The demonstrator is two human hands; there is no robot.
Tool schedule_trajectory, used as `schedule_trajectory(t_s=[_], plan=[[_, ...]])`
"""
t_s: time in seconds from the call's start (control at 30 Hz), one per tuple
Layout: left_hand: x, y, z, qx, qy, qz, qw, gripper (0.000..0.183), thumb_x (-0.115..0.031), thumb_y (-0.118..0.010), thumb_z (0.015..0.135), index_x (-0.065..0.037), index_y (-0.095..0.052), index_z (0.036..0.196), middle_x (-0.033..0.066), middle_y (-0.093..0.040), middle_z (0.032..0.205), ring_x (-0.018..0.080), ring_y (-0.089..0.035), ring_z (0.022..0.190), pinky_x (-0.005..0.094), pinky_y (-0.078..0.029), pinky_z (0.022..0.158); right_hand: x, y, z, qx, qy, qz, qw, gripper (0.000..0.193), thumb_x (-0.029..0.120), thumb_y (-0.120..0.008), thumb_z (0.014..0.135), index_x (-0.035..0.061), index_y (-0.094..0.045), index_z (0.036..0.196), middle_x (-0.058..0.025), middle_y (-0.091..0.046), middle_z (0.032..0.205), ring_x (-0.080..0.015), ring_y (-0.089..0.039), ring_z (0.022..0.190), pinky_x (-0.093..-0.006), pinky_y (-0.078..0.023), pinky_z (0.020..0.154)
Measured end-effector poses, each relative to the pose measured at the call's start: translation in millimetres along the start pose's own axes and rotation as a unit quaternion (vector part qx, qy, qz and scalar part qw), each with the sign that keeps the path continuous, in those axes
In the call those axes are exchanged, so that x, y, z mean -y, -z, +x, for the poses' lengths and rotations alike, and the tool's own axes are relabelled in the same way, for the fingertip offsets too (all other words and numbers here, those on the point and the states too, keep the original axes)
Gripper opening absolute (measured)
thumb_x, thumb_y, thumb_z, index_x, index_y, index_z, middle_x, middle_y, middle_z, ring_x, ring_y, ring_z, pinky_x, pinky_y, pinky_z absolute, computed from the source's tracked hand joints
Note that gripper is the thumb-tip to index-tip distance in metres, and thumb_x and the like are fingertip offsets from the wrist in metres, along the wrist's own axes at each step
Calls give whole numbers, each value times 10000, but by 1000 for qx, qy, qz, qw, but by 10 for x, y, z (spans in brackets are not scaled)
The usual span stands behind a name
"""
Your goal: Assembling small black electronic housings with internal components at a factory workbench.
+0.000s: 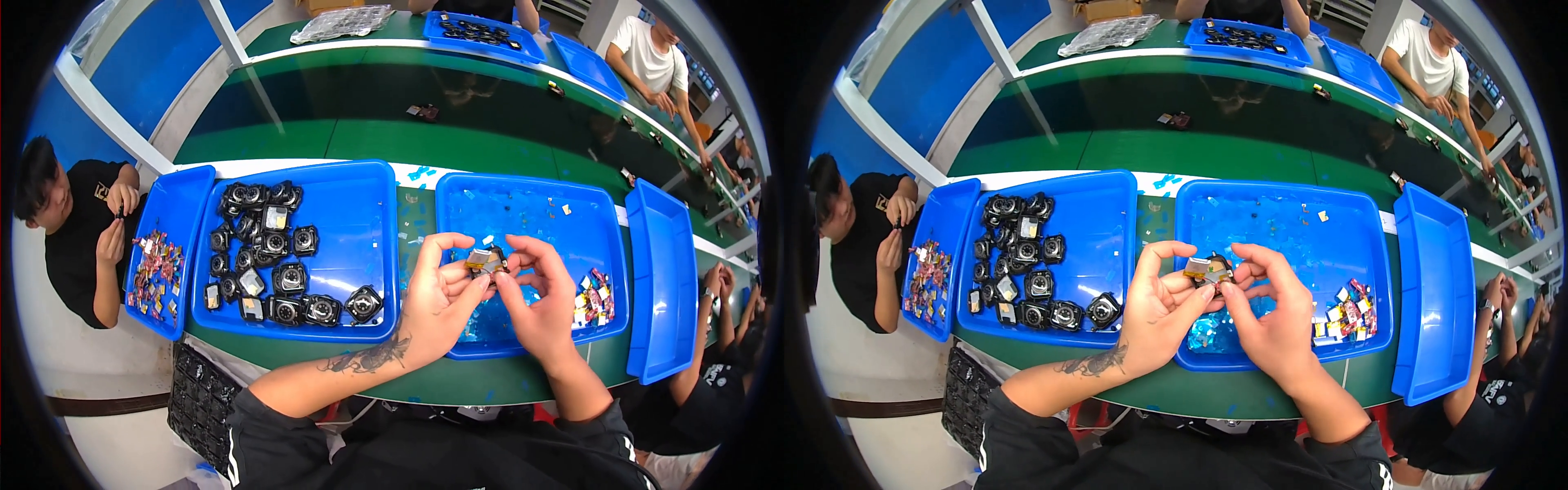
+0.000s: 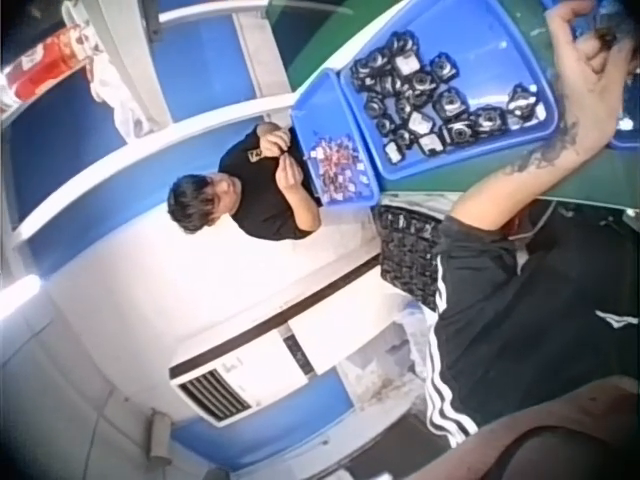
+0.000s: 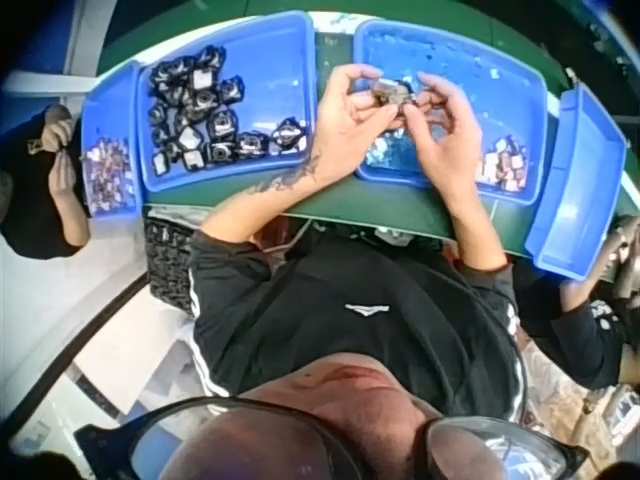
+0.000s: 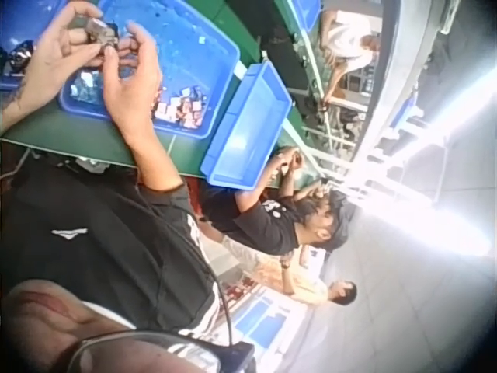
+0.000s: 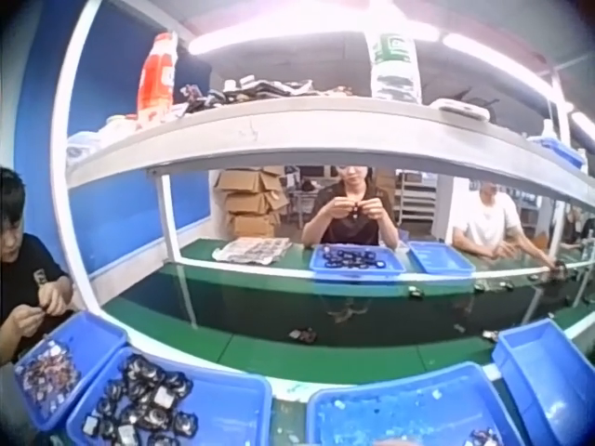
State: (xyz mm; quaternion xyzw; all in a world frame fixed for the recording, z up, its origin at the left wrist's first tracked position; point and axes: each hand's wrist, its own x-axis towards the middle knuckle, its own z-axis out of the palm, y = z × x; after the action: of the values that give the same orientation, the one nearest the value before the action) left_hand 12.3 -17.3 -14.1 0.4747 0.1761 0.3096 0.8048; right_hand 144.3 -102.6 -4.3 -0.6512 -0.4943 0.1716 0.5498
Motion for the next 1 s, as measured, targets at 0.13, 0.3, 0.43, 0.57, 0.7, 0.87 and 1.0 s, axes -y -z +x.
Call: schedule_trajectory(t_s=[0.13,0.3,0.43,0.57,0.7,0.87,1.0], plan=[[18,47,-22,-17,-24,-1,1000,426,58,-527,929,-48,-302,1275,214,-580,1193,217,-618,1083,326,-539,918,30,-117,19,6,29,-68,997,443,-68,-662,820,9,-535,1238,-67,-598,937,-121,-599,840,-253,-538,691],[39,13,11,-5,0,41,999,480,42,-548,925,-69,-293,1316,208,-553,1243,205,-636,1036,319,-544,871,174,-28,49,38,-23,-46,998,439,-80,-627,833,22,-529,1249,-61,-596,900,-115,-614,837,-258,-524,715],[-514,322,-31,16,-145,606,782,553,-160,-675,866,-62,-392,1330,204,-548,1201,301,-677,824,352,-557,706,-58,125,706,98,-1,-70,993,460,-82,-613,818,21,-486,1248,-34,-568,730,-121,-614,740,-272,-492,682],[-770,873,-442,10,-209,808,551,381,-298,-716,811,-116,-586,1119,176,-631,1149,377,-598,1059,478,-466,867,-776,540,1825,30,-83,-130,988,472,56,-694,781,-46,-524,1210,-100,-694,780,-140,-639,714,-276,-483,652],[-706,831,-584,84,-81,842,527,534,-317,-734,791,-88,-520,1223,198,-597,1216,354,-572,1118,472,-454,910,-1314,590,2262,-14,-219,-205,954,594,162,-884,606,-12,-628,1112,-157,-686,928,-229,-662,797,-333,-523,732],[-796,758,-321,51,46,833,549,456,-207,-711,737,-63,-583,1150,184,-613,1080,365,-616,994,456,-516,842,-1332,673,2194,-19,-172,-320,931,478,234,-863,650,20,-678,1036,-167,-692,987,-296,-666,969,-362,-524,847],[-915,838,-88,24,-40,692,721,413,-85,-663,743,-15,-619,1148,125,-619,955,232,-634,840,335,-549,735,-967,938,2083,-72,-43,-213,973,287,213,-713,819,-1,-687,1008,-154,-699,892,-232,-683,834,-334,-529,766]])
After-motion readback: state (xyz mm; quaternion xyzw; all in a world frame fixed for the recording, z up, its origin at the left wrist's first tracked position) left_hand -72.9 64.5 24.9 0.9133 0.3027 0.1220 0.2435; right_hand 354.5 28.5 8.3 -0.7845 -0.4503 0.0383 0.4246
